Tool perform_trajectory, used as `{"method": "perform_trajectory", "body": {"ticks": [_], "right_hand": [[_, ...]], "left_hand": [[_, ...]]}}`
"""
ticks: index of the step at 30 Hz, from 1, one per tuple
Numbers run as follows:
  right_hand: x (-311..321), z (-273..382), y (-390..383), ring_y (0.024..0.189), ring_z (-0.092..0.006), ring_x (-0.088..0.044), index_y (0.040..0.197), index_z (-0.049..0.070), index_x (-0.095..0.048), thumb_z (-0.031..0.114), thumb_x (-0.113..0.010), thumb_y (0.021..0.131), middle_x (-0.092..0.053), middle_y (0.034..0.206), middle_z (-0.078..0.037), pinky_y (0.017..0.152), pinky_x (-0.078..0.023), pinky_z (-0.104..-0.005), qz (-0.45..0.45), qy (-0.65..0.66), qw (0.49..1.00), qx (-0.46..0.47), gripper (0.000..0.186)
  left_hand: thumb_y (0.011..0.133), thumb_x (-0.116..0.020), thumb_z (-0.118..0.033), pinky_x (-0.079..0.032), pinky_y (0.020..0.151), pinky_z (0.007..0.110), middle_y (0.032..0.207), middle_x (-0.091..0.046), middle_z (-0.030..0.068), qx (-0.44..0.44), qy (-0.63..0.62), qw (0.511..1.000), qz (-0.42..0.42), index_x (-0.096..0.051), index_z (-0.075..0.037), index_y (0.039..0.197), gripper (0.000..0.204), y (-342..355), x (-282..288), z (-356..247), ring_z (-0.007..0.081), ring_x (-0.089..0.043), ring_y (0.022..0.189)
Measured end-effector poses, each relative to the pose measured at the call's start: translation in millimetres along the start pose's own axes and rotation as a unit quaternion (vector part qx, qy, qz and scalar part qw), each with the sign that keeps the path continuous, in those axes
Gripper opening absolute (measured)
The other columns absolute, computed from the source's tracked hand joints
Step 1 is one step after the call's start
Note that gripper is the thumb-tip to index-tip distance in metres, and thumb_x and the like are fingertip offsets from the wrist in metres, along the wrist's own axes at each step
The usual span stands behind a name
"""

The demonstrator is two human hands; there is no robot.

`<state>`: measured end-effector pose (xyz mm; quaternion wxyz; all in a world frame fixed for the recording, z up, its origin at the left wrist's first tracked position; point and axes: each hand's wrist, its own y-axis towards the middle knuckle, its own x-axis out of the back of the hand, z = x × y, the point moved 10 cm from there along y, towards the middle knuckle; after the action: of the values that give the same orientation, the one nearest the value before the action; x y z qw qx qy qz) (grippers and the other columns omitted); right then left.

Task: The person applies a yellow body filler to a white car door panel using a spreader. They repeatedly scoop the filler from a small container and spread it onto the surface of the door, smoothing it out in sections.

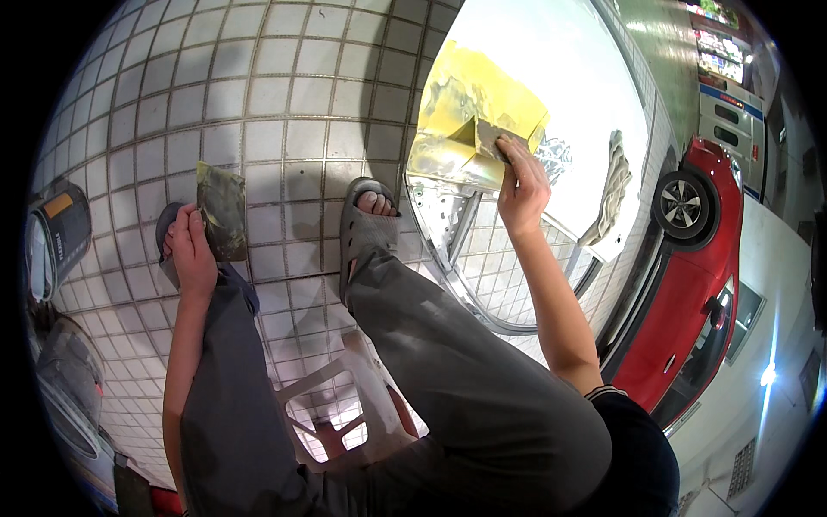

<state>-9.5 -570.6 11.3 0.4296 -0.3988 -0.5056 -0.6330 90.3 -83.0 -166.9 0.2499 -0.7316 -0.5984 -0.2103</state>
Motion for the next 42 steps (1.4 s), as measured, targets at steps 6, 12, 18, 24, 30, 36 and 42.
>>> {"method": "perform_trajectory", "body": {"ticks": [6,12,18,24,30,36,42], "right_hand": [[-4.4,10.6,-26.8,0.116,-0.0311,-0.067,0.112,0.005,-0.073,-0.01,-0.06,0.084,-0.073,0.118,-0.011,0.098,-0.052,-0.0403,0.005,0.013,1.0,-0.013,0.034],[-16.2,19.6,-55.5,0.119,-0.032,-0.065,0.115,0.006,-0.072,-0.009,-0.059,0.083,-0.071,0.121,-0.012,0.103,-0.05,-0.0427,0.026,0.015,1.0,-0.01,0.038],[-28.5,29.9,-84.4,0.12,-0.0309,-0.065,0.116,0.008,-0.072,-0.007,-0.059,0.085,-0.071,0.123,-0.01,0.102,-0.051,-0.0445,0.061,0.009,0.998,-0.006,0.037],[-13.9,40.8,-92.0,0.107,-0.0288,-0.071,0.111,0.006,-0.073,-0.006,-0.061,0.084,-0.075,0.111,-0.011,0.096,-0.055,-0.0405,0.061,0.046,0.997,0.002,0.032],[32.4,28.4,-40.1,0.096,-0.0256,-0.073,0.105,0.004,-0.075,-0.008,-0.06,0.087,-0.077,0.102,-0.009,0.077,-0.053,-0.0334,-0.071,0.006,0.997,0.036,0.027],[32.9,-37.3,47.7,0.099,-0.0272,-0.07,0.109,0.007,-0.074,-0.002,-0.058,0.094,-0.075,0.104,-0.01,0.089,-0.052,-0.0351,-0.089,-0.062,0.994,0.008,0.023],[8.3,-44.2,70.3,0.096,-0.0298,-0.071,0.111,0.008,-0.073,-0.001,-0.057,0.092,-0.074,0.104,-0.013,0.086,-0.054,-0.0372,-0.034,-0.05,0.998,-0.024,0.026]], "left_hand": [[0.108,-0.045,-0.023,-0.045,0.078,0.028,0.088,-0.06,0.0039,0.003,-0.033,0.999,0.006,-0.06,0.002,0.114,0.03,1.1,-1.8,-6.5,0.012,-0.055,0.084],[0.108,-0.045,-0.023,-0.044,0.077,0.028,0.086,-0.059,0.0025,0.002,-0.026,1.0,0.002,-0.06,0.002,0.115,0.031,0.8,-1.2,-4.7,0.011,-0.054,0.083],[0.108,-0.044,-0.023,-0.044,0.078,0.029,0.086,-0.058,0.0042,0.009,-0.036,0.999,0.003,-0.06,0.001,0.115,0.03,0.5,-2.7,-9.5,0.0134,-0.052,0.083],[0.108,-0.045,-0.024,-0.044,0.076,0.029,0.084,-0.058,0.0032,-0.003,0.001,1.0,0.006,-0.061,0.002,0.115,0.031,0.7,-0.9,-3.2,0.0122,-0.054,0.081],[0.108,-0.046,-0.024,-0.045,0.083,0.031,0.093,-0.063,0.0061,0.011,-0.011,1.0,0.012,-0.06,0.002,0.119,0.032,-2.8,-2.7,-1.9,0.016,-0.057,0.089],[0.108,-0.045,-0.025,-0.044,0.086,0.032,0.096,-0.062,0.0084,0.014,-0.009,1.0,0.017,-0.06,0.001,0.12,0.032,-1.0,-4.0,-3.7,0.0191,-0.056,0.092],[0.108,-0.042,-0.023,-0.043,0.084,0.032,0.091,-0.059,0.0098,0.013,-0.011,1.0,0.011,-0.058,-0.001,0.118,0.029,-1.0,-3.2,-6.7,0.0203,-0.052,0.088]]}}
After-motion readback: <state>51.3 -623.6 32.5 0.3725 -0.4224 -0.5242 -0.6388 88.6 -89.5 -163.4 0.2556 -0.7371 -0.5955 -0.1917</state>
